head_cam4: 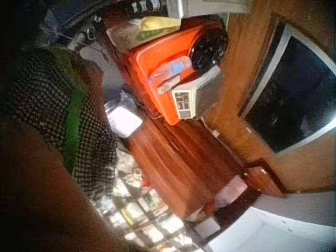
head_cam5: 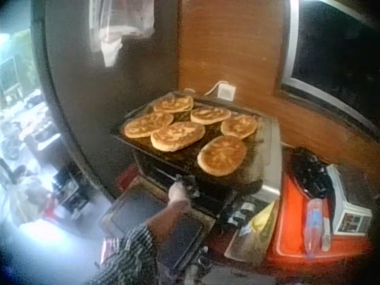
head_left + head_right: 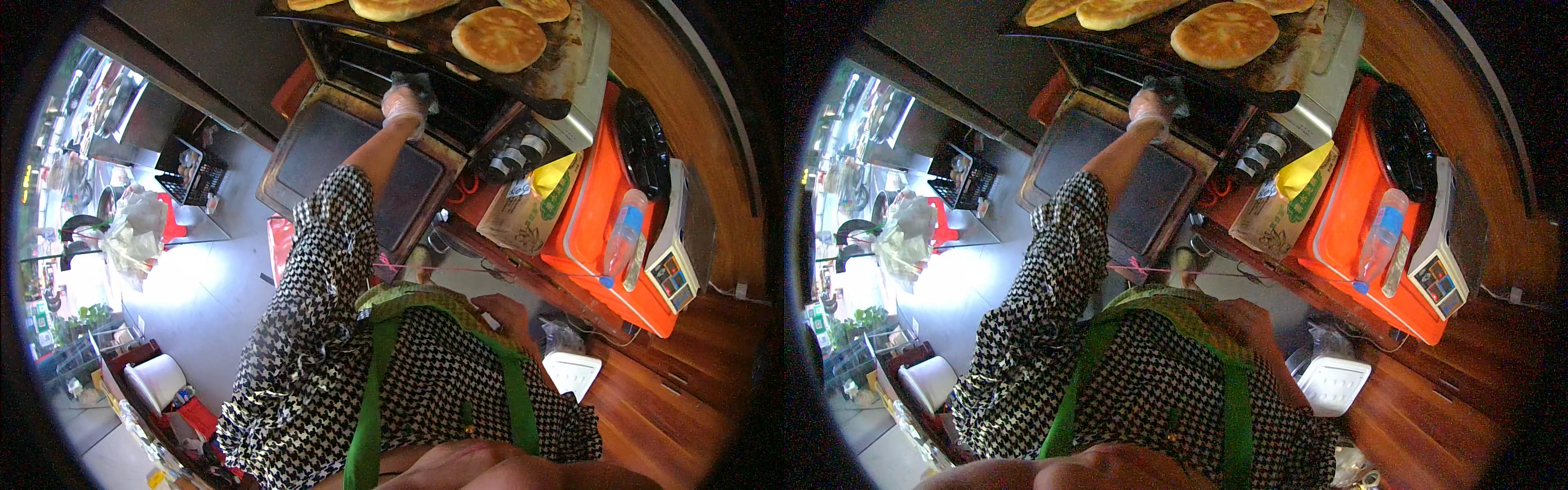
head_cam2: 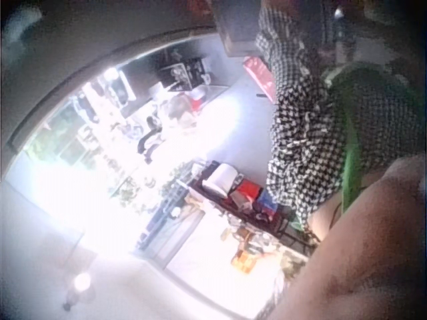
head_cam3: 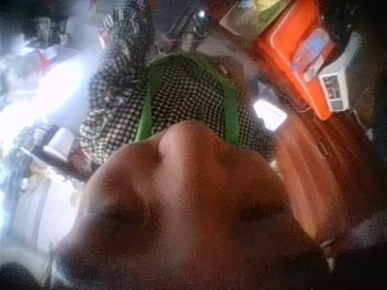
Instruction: The person packs a crumbly food mixture into plastic bags, forms it into blocks, and places them on a tray. They then open a sandwich press, remove cooked flatbreads, and wipe the press surface with a cloth. Finally, they cut a block of the mixture on a cutting board and pack it into a bag.
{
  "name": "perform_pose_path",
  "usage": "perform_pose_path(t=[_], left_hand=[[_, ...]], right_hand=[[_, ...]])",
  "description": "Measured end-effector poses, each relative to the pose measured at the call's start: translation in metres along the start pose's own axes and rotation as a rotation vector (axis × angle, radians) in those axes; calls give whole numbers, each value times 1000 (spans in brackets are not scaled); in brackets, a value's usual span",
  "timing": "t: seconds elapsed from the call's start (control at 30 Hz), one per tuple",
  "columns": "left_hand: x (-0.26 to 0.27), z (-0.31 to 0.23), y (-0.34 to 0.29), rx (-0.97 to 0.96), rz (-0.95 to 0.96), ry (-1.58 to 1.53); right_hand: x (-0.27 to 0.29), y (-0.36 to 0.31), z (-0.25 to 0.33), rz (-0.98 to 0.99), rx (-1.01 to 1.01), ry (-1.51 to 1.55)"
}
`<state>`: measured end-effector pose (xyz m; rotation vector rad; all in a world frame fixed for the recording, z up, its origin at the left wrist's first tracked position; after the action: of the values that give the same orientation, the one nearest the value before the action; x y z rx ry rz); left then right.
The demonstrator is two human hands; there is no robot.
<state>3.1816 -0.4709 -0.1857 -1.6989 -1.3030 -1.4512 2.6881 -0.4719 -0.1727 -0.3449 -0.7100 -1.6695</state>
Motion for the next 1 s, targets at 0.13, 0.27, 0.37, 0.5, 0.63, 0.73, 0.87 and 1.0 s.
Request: perform_pose_path(t=[0.13, 0.27, 0.37, 0.5, 0.63, 0.73, 0.87, 1.0], left_hand=[[19, -16, 0, -302, 136, 558], [9, -9, 0, -460, 320, 707], [1, 7, 4, -521, 215, 582], [10, 31, -6, -394, 71, -66], [31, 44, -65, -24, 201, -1014], [45, 36, -141, 94, 456, -1520], [50, 35, -224, 399, 428, -1942], [56, 46, -254, 494, 293, -1982]], right_hand=[[-1, -4, -3, 34, -139, 63], [4, -7, 4, 94, -179, -6], [9, -4, 8, 48, -151, 86], [11, 18, 6, -106, -49, 163], [-3, 75, -8, -253, -293, 208], [-30, 134, -18, -419, -310, 350], [-62, 175, -37, -305, -490, 871], [-48, 196, -32, -375, -409, 804]])
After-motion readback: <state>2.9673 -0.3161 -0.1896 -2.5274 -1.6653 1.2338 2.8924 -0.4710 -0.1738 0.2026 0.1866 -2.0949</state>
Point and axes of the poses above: each hand's wrist, its own y-axis towards the middle knuckle, its own x-axis out of the back of the hand, z = x × y, the point moved 3 cm from there along y, towards the middle knuckle, and after that the axes turned 1 degree about -x, right-handed, at the moved point
